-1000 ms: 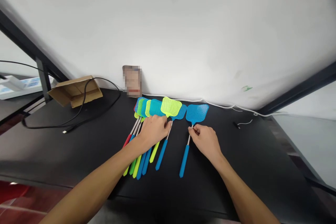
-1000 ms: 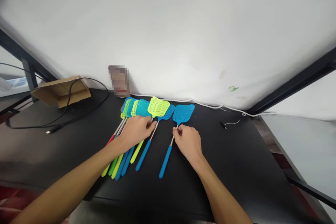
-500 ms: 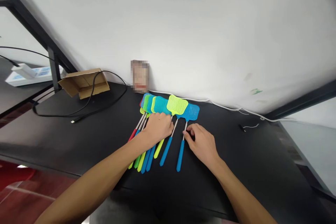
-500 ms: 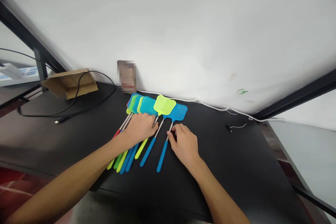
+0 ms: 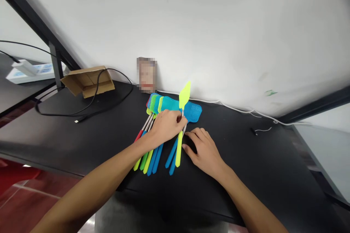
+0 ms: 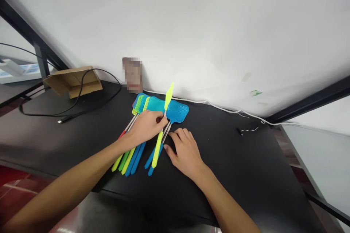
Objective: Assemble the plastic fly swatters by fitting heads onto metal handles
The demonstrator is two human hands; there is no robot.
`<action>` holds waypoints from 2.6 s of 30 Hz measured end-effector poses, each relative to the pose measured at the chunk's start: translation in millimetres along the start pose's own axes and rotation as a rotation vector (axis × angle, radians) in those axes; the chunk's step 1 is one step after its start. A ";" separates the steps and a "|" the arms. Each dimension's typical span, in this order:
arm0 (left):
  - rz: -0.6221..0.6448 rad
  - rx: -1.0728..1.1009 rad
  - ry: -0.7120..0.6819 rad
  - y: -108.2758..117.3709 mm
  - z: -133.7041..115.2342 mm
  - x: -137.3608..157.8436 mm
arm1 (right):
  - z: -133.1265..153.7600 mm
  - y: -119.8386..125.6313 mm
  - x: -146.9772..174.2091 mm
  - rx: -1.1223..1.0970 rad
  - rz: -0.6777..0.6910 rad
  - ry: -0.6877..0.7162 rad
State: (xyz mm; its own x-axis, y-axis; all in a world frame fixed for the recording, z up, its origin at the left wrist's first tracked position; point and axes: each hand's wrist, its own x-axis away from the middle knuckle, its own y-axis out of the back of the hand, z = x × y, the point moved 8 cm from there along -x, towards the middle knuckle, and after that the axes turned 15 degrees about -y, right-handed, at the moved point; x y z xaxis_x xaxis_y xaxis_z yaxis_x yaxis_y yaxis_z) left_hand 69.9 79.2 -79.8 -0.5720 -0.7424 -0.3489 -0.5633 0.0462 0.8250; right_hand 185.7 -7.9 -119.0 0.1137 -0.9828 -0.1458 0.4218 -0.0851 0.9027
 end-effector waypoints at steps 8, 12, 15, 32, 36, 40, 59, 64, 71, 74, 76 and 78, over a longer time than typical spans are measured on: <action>-0.063 0.464 -0.015 -16.3 -7.7 1.6 | -4.2 5.3 -2.4 -0.100 0.000 0.000; -0.004 0.543 -0.020 -29.1 -15.2 5.9 | -38.7 26.3 -9.7 -0.452 -0.097 -0.209; 0.056 0.604 -0.036 -34.9 -24.1 9.6 | -57.1 30.5 -11.5 -0.757 -0.072 -0.346; 0.242 0.895 -0.044 -54.7 -50.9 21.1 | -58.8 12.3 -8.3 -1.402 0.052 -0.524; 0.249 1.171 0.065 -63.4 -50.8 22.6 | -54.7 15.2 -8.0 -1.422 0.052 -0.494; 0.223 1.262 0.139 -66.6 -46.9 22.8 | -48.8 14.0 -8.1 -1.466 0.089 -0.485; 0.269 1.749 0.356 -89.7 -48.6 24.8 | -56.4 6.6 -9.6 -1.601 0.107 -0.586; 0.263 1.826 0.344 -84.9 -53.9 25.6 | -58.6 6.4 -11.1 -1.633 0.060 -0.608; 0.263 1.870 0.342 -80.8 -61.2 25.6 | -62.0 5.1 -9.2 -1.623 0.037 -0.614; 0.244 1.900 0.315 -81.3 -62.9 25.2 | -64.3 3.4 -9.1 -1.655 0.046 -0.620; 0.230 1.911 0.295 -81.5 -63.3 24.9 | -66.2 2.9 -9.2 -1.675 0.043 -0.622; 0.238 1.912 0.300 -82.3 -63.7 25.6 | -68.2 3.1 -9.5 -1.681 0.034 -0.621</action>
State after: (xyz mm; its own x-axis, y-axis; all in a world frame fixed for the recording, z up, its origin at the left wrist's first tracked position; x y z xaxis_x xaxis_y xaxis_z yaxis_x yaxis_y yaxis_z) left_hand 139.5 13.8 -128.3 -0.7349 -0.6740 -0.0757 -0.4214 0.5412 -0.7277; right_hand 247.3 12.4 -142.4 -0.0126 -0.9256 0.3784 0.8421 -0.2139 -0.4951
